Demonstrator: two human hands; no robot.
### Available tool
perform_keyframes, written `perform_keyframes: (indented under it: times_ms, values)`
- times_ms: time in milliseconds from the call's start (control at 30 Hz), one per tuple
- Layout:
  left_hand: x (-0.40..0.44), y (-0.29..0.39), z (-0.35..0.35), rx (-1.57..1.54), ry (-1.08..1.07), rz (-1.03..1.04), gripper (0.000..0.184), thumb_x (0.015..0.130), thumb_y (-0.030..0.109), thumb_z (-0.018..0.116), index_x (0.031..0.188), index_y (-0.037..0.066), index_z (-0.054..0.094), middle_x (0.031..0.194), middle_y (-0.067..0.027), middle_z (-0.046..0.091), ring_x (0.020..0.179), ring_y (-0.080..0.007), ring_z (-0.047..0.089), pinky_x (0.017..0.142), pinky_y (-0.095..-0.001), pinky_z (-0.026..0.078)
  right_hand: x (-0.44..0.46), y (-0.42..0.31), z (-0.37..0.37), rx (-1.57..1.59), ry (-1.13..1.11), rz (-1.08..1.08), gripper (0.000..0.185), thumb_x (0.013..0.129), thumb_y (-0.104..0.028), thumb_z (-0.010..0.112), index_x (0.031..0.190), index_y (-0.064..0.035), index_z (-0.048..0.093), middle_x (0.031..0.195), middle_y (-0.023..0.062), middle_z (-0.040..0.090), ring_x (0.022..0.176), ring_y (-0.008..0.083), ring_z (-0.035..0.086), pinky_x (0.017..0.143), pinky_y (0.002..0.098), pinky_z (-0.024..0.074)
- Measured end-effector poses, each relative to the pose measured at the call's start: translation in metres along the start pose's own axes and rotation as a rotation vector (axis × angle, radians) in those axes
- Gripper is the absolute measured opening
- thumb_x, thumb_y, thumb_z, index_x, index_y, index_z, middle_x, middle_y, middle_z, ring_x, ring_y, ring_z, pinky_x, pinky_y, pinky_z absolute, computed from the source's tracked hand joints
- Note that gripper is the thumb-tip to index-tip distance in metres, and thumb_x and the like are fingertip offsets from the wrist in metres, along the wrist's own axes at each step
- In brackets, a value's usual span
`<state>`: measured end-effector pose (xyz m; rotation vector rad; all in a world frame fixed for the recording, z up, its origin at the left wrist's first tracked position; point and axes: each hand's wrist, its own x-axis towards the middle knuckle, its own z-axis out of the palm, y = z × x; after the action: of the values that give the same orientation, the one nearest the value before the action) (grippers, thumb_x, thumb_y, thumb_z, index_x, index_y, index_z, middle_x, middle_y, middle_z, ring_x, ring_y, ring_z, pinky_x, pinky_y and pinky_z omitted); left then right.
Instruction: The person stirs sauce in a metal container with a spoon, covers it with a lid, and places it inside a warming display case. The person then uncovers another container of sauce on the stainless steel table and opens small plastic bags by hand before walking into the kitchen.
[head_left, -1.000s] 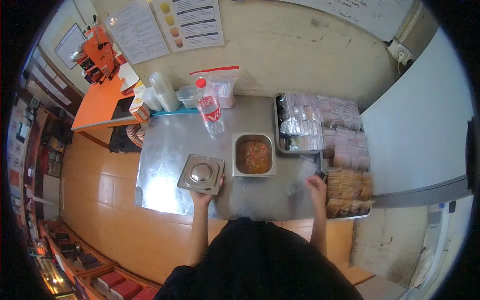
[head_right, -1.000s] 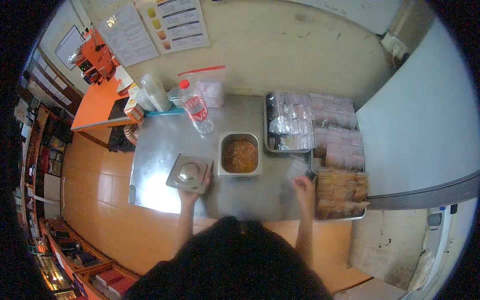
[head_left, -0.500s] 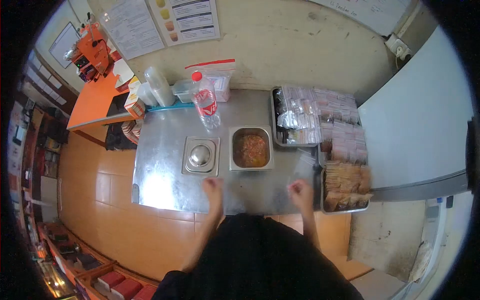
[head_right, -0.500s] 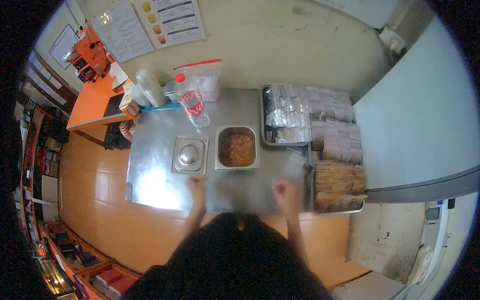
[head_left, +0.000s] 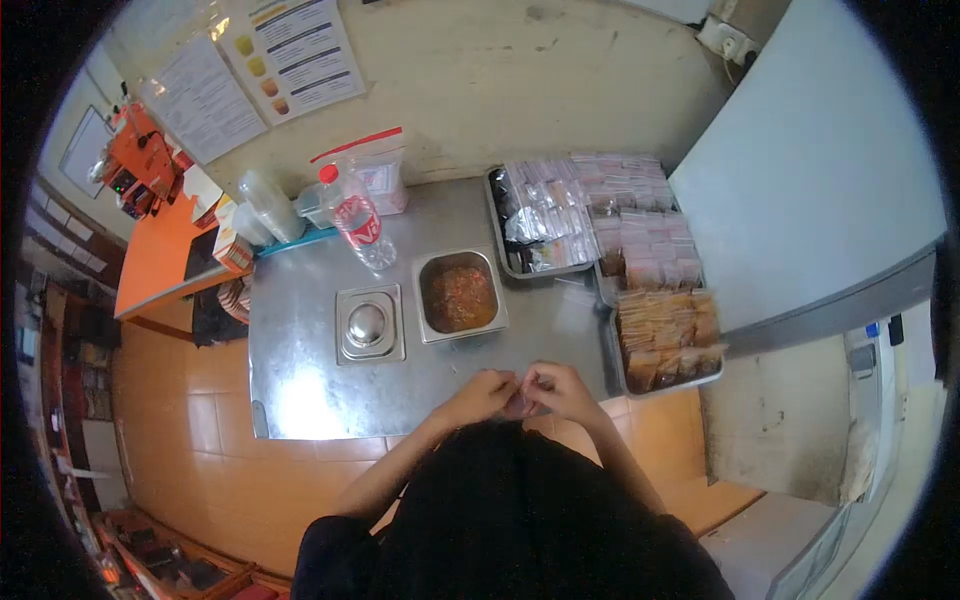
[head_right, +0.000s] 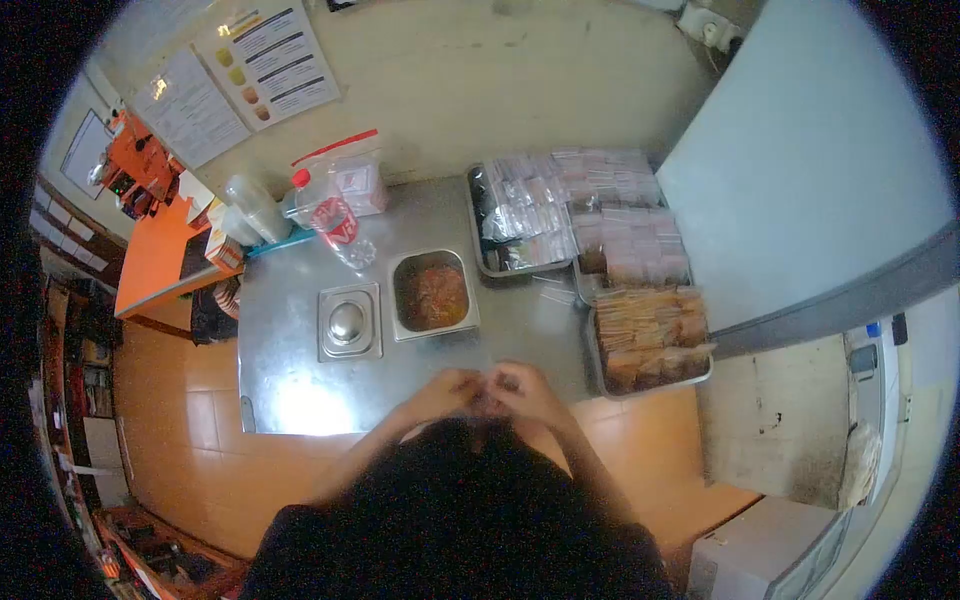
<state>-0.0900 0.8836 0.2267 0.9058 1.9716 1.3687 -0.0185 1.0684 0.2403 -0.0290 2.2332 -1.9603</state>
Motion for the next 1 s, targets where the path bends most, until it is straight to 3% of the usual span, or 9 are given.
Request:
perform_keyframes:
  times_ms: [133, 233, 333, 433, 533, 733, 833, 933, 1000]
  values:
    - [0.002, -0.004, 0.005, 0.551, 0.099, -0.037, 0.022, 0.081, 0.015, 0.058, 0.077, -0.006, 0.064, 0.07, -0.0269, 0.06, 0.066, -0.0361, 0.064, 0.062, -0.0411, 0.051, -0.005, 0.007, 0.006, -0.914, 0.456, -0.324, 0.006, 0.082, -0.006, 0.065, 0.082, -0.0031, 0.06, 0.075, 0.0063, 0.06, 0.059, 0.0146, 0.062, 0.052, 0.0295, 0.0489]
    - [0.0, 0.012, -0.034, 0.298, 0.08, -0.297, 0.027, 0.084, 0.019, 0.059, 0.073, -0.005, 0.062, 0.061, -0.0204, 0.061, 0.057, -0.0289, 0.064, 0.056, -0.0372, 0.05, -0.01, 0.016, -0.033, -0.74, 0.496, -0.117, 0.009, 0.081, -0.009, 0.065, 0.087, -0.0046, 0.06, 0.075, 0.0113, 0.059, 0.058, 0.0227, 0.06, 0.054, 0.0326, 0.0472]
    - [0.003, 0.02, -0.038, -0.07, -0.115, -0.235, 0.027, 0.089, 0.016, 0.054, 0.072, -0.002, 0.064, 0.057, -0.0084, 0.059, 0.051, -0.0126, 0.058, 0.051, -0.0297, 0.047, -0.013, -0.024, -0.01, -0.346, 0.179, -0.083, 0.015, 0.082, -0.013, 0.064, 0.092, -0.0025, 0.058, 0.077, 0.0163, 0.057, 0.066, 0.0319, 0.059, 0.06, 0.036, 0.0471]
    - [0.003, 0.04, -0.029, -0.362, -0.17, -0.258, 0.031, 0.094, 0.021, 0.052, 0.075, -0.002, 0.063, 0.06, -0.0047, 0.058, 0.054, -0.0112, 0.057, 0.051, -0.0275, 0.046, -0.011, -0.037, 0.008, -0.502, 0.141, -0.257, 0.021, 0.084, -0.018, 0.063, 0.096, -0.0014, 0.057, 0.08, 0.0177, 0.058, 0.075, 0.0353, 0.059, 0.066, 0.0388, 0.0463]
    - [0.003, 0.049, -0.036, -0.23, -0.227, -0.157, 0.034, 0.093, 0.02, 0.053, 0.069, -0.003, 0.059, 0.055, -0.0048, 0.051, 0.053, -0.0102, 0.055, 0.049, -0.0276, 0.041, -0.013, -0.05, -0.002, -0.447, -0.041, -0.159, 0.021, 0.087, -0.019, 0.06, 0.095, 0.0, 0.056, 0.083, 0.0185, 0.058, 0.079, 0.0374, 0.059, 0.069, 0.042, 0.046]
    - [0.01, 0.051, -0.026, 0.402, -0.117, 0.178, 0.025, 0.092, 0.016, 0.052, 0.08, -0.005, 0.06, 0.065, -0.0219, 0.056, 0.054, -0.0338, 0.054, 0.055, -0.0371, 0.042, -0.023, -0.037, 0.003, -0.641, 0.106, -0.131, 0.024, 0.088, -0.024, 0.055, 0.099, -0.0026, 0.06, 0.093, 0.0194, 0.063, 0.086, 0.0398, 0.061, 0.075, 0.0484, 0.0481]
    - [0.012, 0.066, -0.012, 0.123, -0.091, -0.03, 0.022, 0.089, 0.014, 0.054, 0.08, -0.005, 0.06, 0.071, -0.0257, 0.058, 0.061, -0.0428, 0.053, 0.058, -0.0423, 0.043, -0.025, -0.031, 0.01, -0.711, 0.269, -0.119, 0.023, 0.087, -0.023, 0.055, 0.096, -0.0029, 0.062, 0.093, 0.0191, 0.063, 0.083, 0.0392, 0.062, 0.074, 0.0495, 0.049]
    - [0.011, 0.029, 0.002, 0.226, -0.059, 0.232, 0.021, 0.086, 0.016, 0.057, 0.084, -0.004, 0.062, 0.072, -0.0255, 0.059, 0.065, -0.0422, 0.057, 0.061, -0.0449, 0.045, -0.034, -0.034, -0.003, -0.681, 0.135, -0.127, 0.02, 0.085, -0.022, 0.055, 0.085, -0.003, 0.061, 0.086, 0.0158, 0.062, 0.081, 0.0377, 0.06, 0.069, 0.0445, 0.0485]
    - [0.01, 0.054, -0.008, 0.217, -0.247, 0.092, 0.022, 0.085, 0.017, 0.058, 0.086, -0.005, 0.063, 0.073, -0.0258, 0.059, 0.068, -0.0422, 0.059, 0.063, -0.0463, 0.046, -0.033, -0.021, -0.015, -0.545, -0.019, -0.032, 0.02, 0.084, -0.023, 0.056, 0.085, -0.0041, 0.063, 0.085, 0.0157, 0.063, 0.079, 0.0371, 0.062, 0.068, 0.0447, 0.0489]
